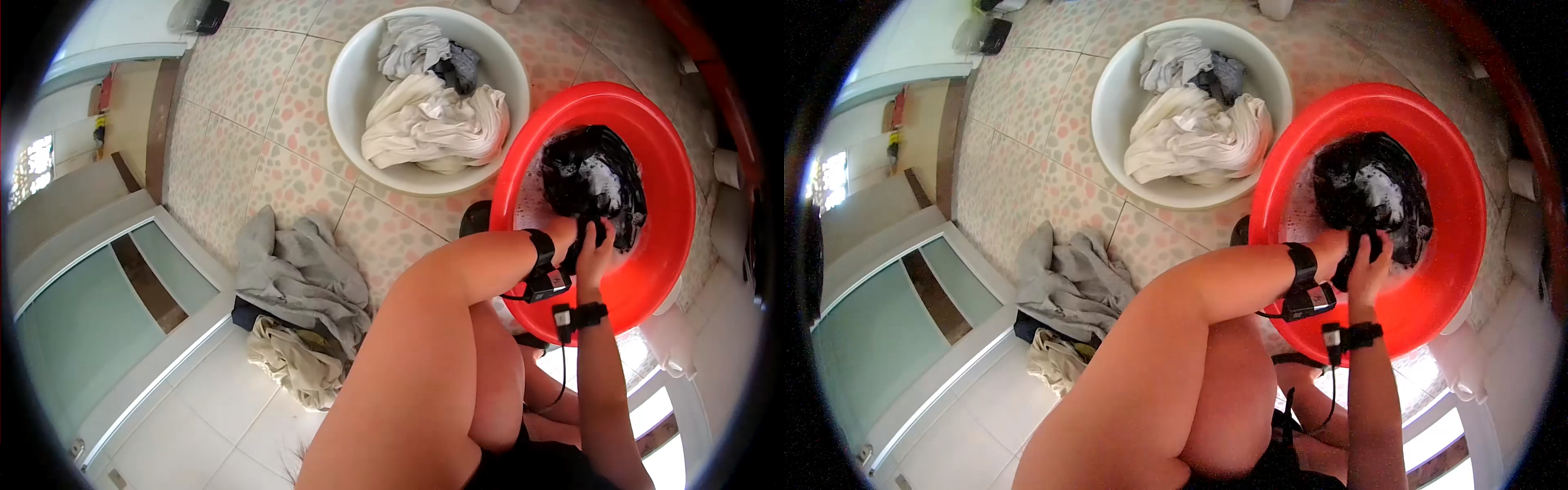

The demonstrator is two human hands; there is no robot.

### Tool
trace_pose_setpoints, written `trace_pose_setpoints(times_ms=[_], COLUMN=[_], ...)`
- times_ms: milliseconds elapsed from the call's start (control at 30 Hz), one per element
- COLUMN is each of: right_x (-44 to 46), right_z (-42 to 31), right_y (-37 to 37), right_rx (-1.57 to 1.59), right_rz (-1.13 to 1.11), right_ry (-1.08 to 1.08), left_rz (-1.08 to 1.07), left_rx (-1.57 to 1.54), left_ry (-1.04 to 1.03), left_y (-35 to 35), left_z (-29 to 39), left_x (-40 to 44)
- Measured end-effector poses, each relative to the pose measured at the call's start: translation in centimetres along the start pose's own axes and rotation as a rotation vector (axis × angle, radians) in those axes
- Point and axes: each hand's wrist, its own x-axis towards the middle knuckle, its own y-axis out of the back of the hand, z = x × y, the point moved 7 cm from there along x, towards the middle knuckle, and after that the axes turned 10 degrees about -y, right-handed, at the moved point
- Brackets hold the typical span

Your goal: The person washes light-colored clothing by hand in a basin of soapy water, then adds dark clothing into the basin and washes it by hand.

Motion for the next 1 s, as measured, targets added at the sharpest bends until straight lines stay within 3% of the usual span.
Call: trace_pose_setpoints(times_ms=[33, 100, 133, 167, 233, 300, 367, 400, 433, 467, 500, 533, 567, 600, 633, 667, 700, 767, 800, 867, 900, 933, 1000], right_x=[0.9, 3.8, 6.3, 7.6, 4.3, 6.0, 7.7, 8.6, 11.5, 11.7, 12.5, 13.8, 11.9, 13.9, 13.8, 11.4, 11.8, 11.2, 11.1, 11.0, 8.7, 6.9, 3.3], right_z=[0.9, 4.6, 9.7, 12.7, 6.8, 9.7, 11.0, 10.6, 16.7, 13.9, 12.0, 11.9, 4.5, 4.4, 1.3, -4.2, -4.8, -7.5, -6.1, -2.9, -1.9, -0.9, 2.9], right_y=[0.0, 0.1, 0.6, 0.7, 3.0, 2.4, 0.5, -0.7, -1.6, -2.3, -1.3, -0.8, 0.9, 1.7, 3.2, 4.8, 6.2, 8.7, 9.3, 8.0, 6.3, 4.6, 0.6], right_rx=[-0.12, -0.188, 0.02, 0.225, 0.221, 0.186, -0.081, -0.216, -0.318, -0.577, -0.292, -0.115, -0.151, -0.031, 0.084, 0.307, 0.425, 0.516, 0.515, 0.098, 0.078, -0.023, -0.178], right_rz=[0.014, -0.076, -0.051, -0.029, 0.062, -0.012, -0.253, -0.449, -0.426, -0.527, -0.322, -0.324, -0.218, -0.156, -0.087, -0.097, -0.045, -0.006, 0.012, -0.169, -0.403, -0.503, -0.685], right_ry=[-0.045, -0.087, -0.151, -0.216, -0.716, -0.7, -0.6, -0.431, -0.399, -0.205, -0.31, -0.329, -0.339, -0.115, 0.015, -0.119, -0.032, 0.219, 0.217, 0.223, -0.01, 0.275, 0.224], left_rz=[0.006, 0.131, 0.334, 0.341, 0.227, 0.223, 0.177, 0.156, 0.123, 0.123, 0.125, 0.092, 0.044, 0.064, 0.165, 0.165, 0.173, 0.338, 0.346, 0.317, 0.293, 0.26, 0.258], left_rx=[-0.003, 0.515, 0.163, 0.156, 0.368, 0.339, 0.743, 0.799, 0.852, 0.884, 0.492, 0.641, 0.478, 0.862, 0.467, 0.582, 0.699, 0.155, 0.08, 0.154, 0.214, 0.234, 0.27], left_ry=[-0.004, -0.07, 0.002, 0.002, -0.183, -0.269, -0.054, -0.11, -0.17, -0.025, 0.026, -0.091, -0.08, -0.099, -0.086, -0.11, -0.141, -0.009, 0.023, -0.026, -0.087, -0.123, -0.103], left_y=[0.1, 2.0, 2.0, 2.4, 2.6, 2.3, 1.3, 2.8, 3.4, 0.7, 1.7, 3.1, 3.8, 2.9, 4.9, 5.7, 6.3, 4.9, 2.3, 5.0, 6.9, 8.6, 7.3], left_z=[-0.4, 0.0, -0.3, -0.8, -0.5, 0.4, 1.5, -0.6, -2.7, 3.1, -0.5, -1.8, -3.7, -0.3, -3.2, -3.1, -2.5, -2.6, -0.3, -2.4, -3.9, -5.5, -4.0], left_x=[0.5, 1.3, 0.2, 0.5, 1.7, 0.8, -1.5, 1.1, 3.5, -3.9, -1.1, 1.4, 3.2, 0.7, 3.2, 3.7, 3.8, 2.0, -1.2, 2.0, 4.4, 6.7, 5.0])
